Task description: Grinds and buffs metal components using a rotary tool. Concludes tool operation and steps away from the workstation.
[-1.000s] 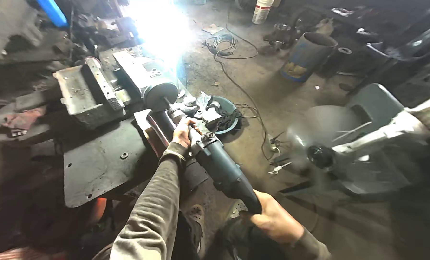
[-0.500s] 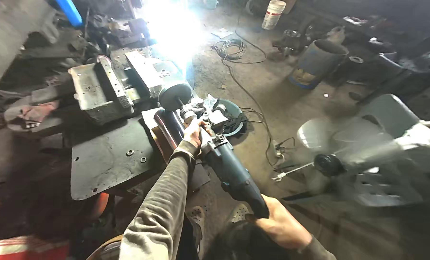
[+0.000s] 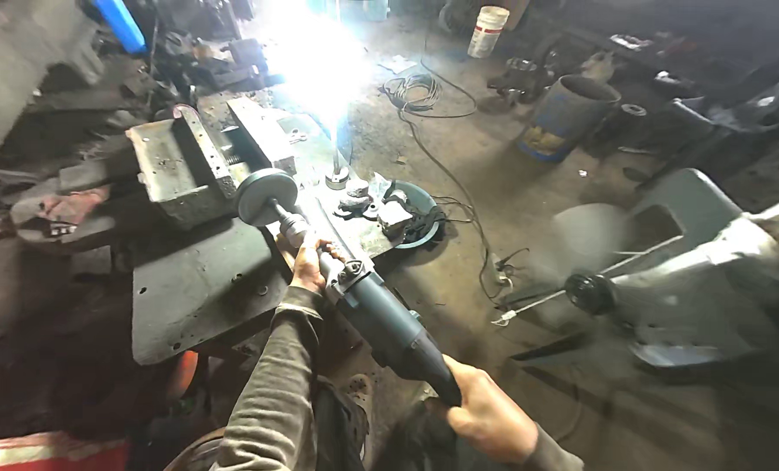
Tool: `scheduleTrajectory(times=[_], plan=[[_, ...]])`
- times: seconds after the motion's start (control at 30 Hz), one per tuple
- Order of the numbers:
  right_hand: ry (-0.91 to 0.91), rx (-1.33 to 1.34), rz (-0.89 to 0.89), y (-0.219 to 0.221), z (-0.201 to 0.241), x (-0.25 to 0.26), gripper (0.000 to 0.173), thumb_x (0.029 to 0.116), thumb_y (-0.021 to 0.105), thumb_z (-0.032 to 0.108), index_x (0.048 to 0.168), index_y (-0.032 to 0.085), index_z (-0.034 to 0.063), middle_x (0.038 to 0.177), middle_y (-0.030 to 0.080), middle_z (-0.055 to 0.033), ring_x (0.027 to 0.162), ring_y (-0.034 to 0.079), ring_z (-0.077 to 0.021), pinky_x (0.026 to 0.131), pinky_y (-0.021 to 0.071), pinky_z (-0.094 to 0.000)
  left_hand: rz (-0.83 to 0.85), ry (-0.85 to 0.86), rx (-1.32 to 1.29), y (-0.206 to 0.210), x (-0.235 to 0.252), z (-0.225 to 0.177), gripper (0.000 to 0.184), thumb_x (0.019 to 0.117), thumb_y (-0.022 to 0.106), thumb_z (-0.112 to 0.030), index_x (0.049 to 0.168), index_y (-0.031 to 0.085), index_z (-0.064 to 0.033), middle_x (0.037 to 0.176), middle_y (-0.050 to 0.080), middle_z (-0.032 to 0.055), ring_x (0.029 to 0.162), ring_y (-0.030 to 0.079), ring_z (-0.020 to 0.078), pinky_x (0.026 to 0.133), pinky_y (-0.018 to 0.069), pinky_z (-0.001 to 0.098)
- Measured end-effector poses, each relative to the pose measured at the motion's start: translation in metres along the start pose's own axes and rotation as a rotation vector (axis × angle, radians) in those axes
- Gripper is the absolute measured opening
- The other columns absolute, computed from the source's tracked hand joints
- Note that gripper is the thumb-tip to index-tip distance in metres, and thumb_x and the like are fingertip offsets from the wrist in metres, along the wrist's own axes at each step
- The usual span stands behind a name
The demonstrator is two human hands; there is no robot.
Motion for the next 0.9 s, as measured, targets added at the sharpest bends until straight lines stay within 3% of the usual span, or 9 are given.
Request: scheduleTrajectory(times=[0.23, 0.47, 0.63, 0.77, 0.9], plan=[[-0.005, 0.004, -0.002, -0.006, 0.001, 0.003, 0.05, 0.0812, 0.08, 0.035, 0.124, 0.065, 0.0159, 0.098, 0.073, -0.0019, 0.091, 0.071, -0.0163, 0.083, 0.0596, -0.0456, 0.0, 0.015, 0.012, 0.008, -0.001, -0.004, 0.008, 0.0954, 0.056, -0.018, 0.088, 0.055, -0.0146, 0.064, 0.055, 0.0003, 0.053, 0.058, 0.0136, 0.053, 0.0544, 0.0312], [-0.002, 0.097, -0.042, -0.015, -0.012, 0.011, 0.048, 0.0777, 0.081, 0.034, 0.12, 0.066, 0.0174, 0.095, 0.072, 0.0005, 0.086, 0.071, -0.0135, 0.078, 0.0606, -0.0441, 0.035, -0.04, 0.021, 0.044, 0.019, -0.003, 0.019, 0.1015, 0.045, -0.018, 0.085, 0.051, -0.0115, 0.065, 0.053, 0.0026, 0.053, 0.056, 0.0154, 0.054, 0.0537, 0.0319], [0.009, 0.168, -0.071, -0.022, -0.026, 0.012, 0.046, 0.078, 0.082, 0.034, 0.118, 0.067, 0.0176, 0.093, 0.072, 0.0002, 0.079, 0.07, -0.0138, 0.075, 0.0615, -0.0433, 0.091, -0.047, 0.083, 0.065, 0.035, 0.012, 0.01, 0.0992, 0.049, -0.018, 0.093, 0.054, -0.0113, 0.067, 0.055, 0.0034, 0.055, 0.057, 0.0168, 0.054, 0.0543, 0.034], [0.006, 0.202, -0.087, -0.026, -0.036, 0.015, 0.042, 0.0771, 0.083, 0.034, 0.113, 0.068, 0.0172, 0.089, 0.072, 0.0002, 0.074, 0.07, -0.0141, 0.071, 0.0617, -0.0427, 0.057, -0.118, 0.088, 0.079, 0.045, 0.025, 0.014, 0.0996, 0.048, -0.017, 0.088, 0.053, -0.0112, 0.065, 0.053, 0.0034, 0.052, 0.055, 0.0169, 0.051, 0.0536, 0.0344], [-0.027, 0.22, -0.103, -0.031, -0.039, 0.018, 0.041, 0.0748, 0.084, 0.032, 0.111, 0.07, 0.018, 0.092, 0.073, 0.0041, 0.083, 0.07, -0.0079, 0.078, 0.0611, -0.037, 0.012, -0.143, 0.132, 0.083, 0.052, 0.034, 0.009, 0.0977, 0.052, -0.017, 0.093, 0.053, -0.0099, 0.065, 0.054, 0.0049, 0.052, 0.057, 0.0185, 0.051, 0.0543, 0.0363]])
Point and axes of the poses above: each hand's wrist, its own x-axis towards the middle knuckle, its own y-axis out of the palm, z = x × y, the point moved 9 cm from there along x, towards the middle knuckle
